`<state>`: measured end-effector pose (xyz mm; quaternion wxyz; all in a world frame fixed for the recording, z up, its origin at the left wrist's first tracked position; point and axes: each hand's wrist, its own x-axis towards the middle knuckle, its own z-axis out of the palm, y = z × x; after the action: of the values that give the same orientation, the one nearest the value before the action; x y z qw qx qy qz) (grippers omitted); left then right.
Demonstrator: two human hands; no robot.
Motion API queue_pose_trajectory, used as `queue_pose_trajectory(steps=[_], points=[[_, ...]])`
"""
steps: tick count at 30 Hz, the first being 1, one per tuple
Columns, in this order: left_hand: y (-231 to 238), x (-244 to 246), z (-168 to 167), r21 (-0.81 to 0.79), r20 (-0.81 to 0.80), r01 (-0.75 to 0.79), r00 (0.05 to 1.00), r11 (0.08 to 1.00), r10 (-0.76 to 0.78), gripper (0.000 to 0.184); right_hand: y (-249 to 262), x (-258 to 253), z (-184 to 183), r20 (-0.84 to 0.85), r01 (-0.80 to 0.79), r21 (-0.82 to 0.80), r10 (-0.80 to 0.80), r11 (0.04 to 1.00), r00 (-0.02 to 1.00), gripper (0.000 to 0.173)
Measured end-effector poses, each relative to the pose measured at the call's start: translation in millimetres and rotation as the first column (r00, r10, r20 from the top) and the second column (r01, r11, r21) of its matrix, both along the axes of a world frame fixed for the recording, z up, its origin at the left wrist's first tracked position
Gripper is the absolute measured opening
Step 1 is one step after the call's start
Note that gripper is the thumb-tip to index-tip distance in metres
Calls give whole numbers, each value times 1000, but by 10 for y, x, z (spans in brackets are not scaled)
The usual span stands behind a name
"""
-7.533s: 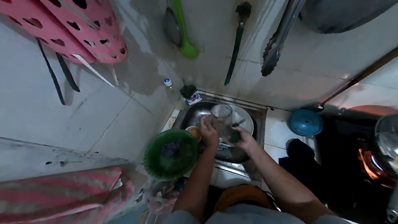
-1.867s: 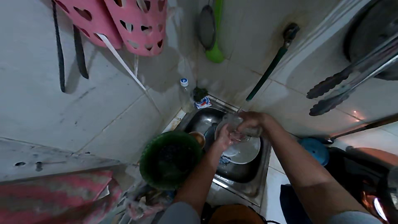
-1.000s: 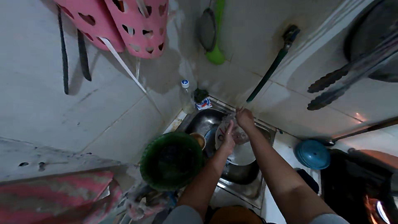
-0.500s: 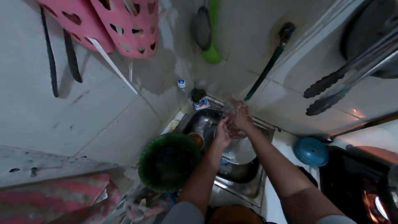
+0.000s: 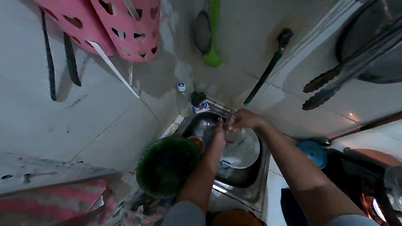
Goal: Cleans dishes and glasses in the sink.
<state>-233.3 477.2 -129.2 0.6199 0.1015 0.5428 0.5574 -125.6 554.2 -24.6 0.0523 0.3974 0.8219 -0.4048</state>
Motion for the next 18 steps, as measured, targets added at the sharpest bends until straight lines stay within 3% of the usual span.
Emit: queue_pose_trajectory(steps=[2,4,5,6,8,9,11,14,18], points=[[24,62,10,-14,-10,-35,999,999,35,58,-156,-134,15,80,118,372,-158,921,984,50],[50,82,5,-3,-64,-78,995,997,77,57,-386,-112,-158,-123,273,676,-260,685,958,48],[67,78,-8,29,-106,-94,990,995,97,54,-465,-74,-292,-267,387,720,-284,576,921,46],[77,64,-18,64,-138,-104,984,993,111,53,-545,-38,-415,-377,500,674,-329,544,866,53],[71,42,-36,128,-129,-119,982,985,136,51,-713,-13,-598,-522,694,320,-491,645,698,88],[56,47,-38,161,-103,-128,984,979,146,51,-769,-19,-662,-540,726,96,-577,681,613,101],[15,68,-60,203,-76,-113,988,972,131,50,-823,-18,-772,-502,704,-212,-694,678,517,106],[-94,-23,-23,187,-172,67,984,980,-34,53,-797,63,-806,-556,670,-286,-688,685,466,97],[-227,-234,198,308,-293,321,928,896,-232,47,-748,224,-788,-579,698,-119,-620,706,529,101]])
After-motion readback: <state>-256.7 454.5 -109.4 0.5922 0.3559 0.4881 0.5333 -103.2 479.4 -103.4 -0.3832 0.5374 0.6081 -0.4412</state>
